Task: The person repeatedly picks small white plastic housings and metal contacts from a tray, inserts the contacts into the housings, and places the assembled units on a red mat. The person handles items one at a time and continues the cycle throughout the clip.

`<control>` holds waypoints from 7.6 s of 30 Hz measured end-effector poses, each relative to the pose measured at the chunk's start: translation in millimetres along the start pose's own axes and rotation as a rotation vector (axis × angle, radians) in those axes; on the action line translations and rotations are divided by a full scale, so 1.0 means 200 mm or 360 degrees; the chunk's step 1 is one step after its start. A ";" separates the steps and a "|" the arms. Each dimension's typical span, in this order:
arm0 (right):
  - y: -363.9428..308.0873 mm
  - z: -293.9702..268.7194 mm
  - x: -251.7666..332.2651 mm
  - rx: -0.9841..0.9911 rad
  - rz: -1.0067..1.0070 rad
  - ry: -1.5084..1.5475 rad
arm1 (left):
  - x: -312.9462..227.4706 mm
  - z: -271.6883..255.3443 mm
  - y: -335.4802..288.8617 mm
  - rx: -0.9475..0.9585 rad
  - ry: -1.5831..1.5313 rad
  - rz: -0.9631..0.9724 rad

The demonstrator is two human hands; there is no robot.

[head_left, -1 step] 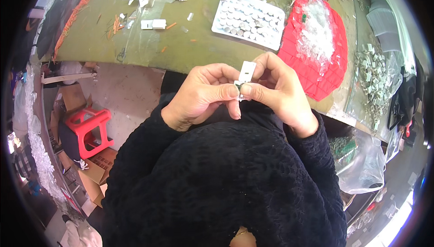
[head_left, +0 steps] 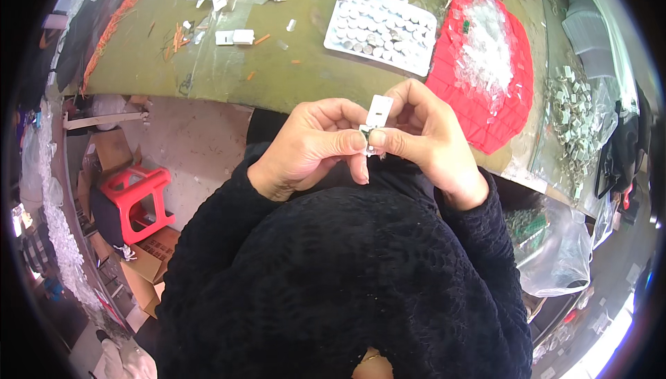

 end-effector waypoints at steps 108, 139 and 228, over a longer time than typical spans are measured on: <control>-0.41 -0.05 0.17 -0.0779 -0.1089 -0.1661 | 0.18 0.17 0.09 0.0055 0.0305 -0.0182; -0.33 -0.79 0.54 -0.1710 -0.1069 -0.1617 | 0.14 0.24 0.25 0.0159 0.0764 0.0023; -0.19 0.29 0.26 -0.0236 -0.1348 -0.1184 | -0.32 0.05 -0.12 -0.0132 0.0444 0.0467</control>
Point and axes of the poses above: each hand's wrist, its own y-axis towards the middle knuckle, its own z-axis out of the palm, x = y × z, the point moved 10 cm from there along y, towards the middle knuckle, and after that the axes turned 14 degrees about z, right-handed, at the moved point
